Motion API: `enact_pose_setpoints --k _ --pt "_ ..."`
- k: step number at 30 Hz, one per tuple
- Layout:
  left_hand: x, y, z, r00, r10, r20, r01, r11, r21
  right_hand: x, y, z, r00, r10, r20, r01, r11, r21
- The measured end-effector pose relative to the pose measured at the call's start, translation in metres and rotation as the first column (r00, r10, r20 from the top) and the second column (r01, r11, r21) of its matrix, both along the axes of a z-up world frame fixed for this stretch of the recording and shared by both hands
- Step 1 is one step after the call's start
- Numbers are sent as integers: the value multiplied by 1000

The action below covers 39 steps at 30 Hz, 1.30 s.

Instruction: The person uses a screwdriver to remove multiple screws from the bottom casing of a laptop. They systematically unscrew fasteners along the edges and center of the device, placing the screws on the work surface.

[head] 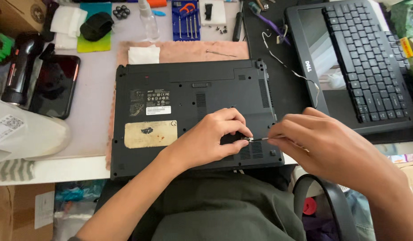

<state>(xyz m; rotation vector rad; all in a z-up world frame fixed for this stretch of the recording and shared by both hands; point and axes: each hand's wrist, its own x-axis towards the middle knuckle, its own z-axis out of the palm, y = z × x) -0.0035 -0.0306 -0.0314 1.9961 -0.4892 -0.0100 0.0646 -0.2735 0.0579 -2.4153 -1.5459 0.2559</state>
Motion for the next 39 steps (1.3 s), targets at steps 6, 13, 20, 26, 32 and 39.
enact_pose_setpoints --k 6,13,20,26,32,39 --pt "2 1 10 1000 28 13 -27 992 -121 -19 -7 0 982 -190 -9 187 955 230" --pt "-4 -3 16 968 170 -182 -215 938 -270 -37 1 -30 941 -109 -320 217 920 325" --pt "-4 0 18 969 189 -158 -220 953 -207 -46 7 -26 956 -200 -215 230 965 128" --pt "-1 10 13 988 152 -13 -152 987 -53 -53 16 -20 976 -102 -190 113 992 50" --pt "-5 21 28 973 142 -183 -163 981 -105 -57 20 -20 978 -132 -164 135 991 3" --pt "-8 24 35 949 145 -279 -193 969 -154 -59 21 -20 986 -150 -67 152 988 25"
